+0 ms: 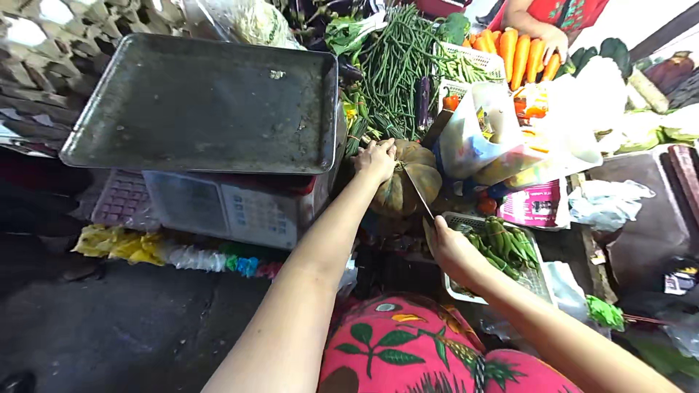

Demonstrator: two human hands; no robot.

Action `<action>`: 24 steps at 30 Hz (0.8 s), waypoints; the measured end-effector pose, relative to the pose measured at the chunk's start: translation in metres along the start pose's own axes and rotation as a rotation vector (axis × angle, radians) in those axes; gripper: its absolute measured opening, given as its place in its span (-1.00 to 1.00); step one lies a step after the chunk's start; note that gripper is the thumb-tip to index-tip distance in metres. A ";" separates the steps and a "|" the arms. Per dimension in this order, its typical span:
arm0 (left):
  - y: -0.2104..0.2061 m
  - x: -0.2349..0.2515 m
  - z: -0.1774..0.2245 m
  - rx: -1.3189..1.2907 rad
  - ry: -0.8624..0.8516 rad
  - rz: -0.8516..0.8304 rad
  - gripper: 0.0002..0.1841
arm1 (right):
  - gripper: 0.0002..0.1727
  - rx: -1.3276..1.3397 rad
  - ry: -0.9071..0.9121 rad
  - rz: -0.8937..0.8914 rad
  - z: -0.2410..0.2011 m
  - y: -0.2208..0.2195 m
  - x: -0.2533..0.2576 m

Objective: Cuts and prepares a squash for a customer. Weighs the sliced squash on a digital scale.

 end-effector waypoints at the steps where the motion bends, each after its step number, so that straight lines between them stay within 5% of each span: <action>1: 0.000 -0.001 0.002 0.014 0.007 0.003 -0.49 | -0.61 -0.019 -0.003 -0.037 -0.006 0.010 -0.005; 9: -0.004 -0.009 0.010 0.072 0.009 0.049 -0.49 | -0.63 -0.251 -0.128 -0.443 -0.052 0.117 -0.018; 14: -0.004 -0.003 0.009 0.049 -0.001 0.018 -0.48 | -0.62 -0.344 -0.154 -0.536 -0.079 0.132 0.021; 19: -0.004 0.005 0.004 0.043 0.004 -0.016 -0.48 | -0.64 -0.197 -0.108 -0.415 -0.054 0.093 0.019; 24: 0.000 0.001 0.016 0.111 -0.029 -0.021 -0.49 | -0.56 0.096 0.026 -0.063 0.005 -0.022 0.015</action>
Point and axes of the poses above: each hand's wrist, its own x-axis towards the middle knuckle, its own y-axis out of the back of the hand, z = x × y, the point moved 5 cm from there along x, towards the middle knuckle, and after that the axes turned 5 degrees about x, right-handed, at the moved point
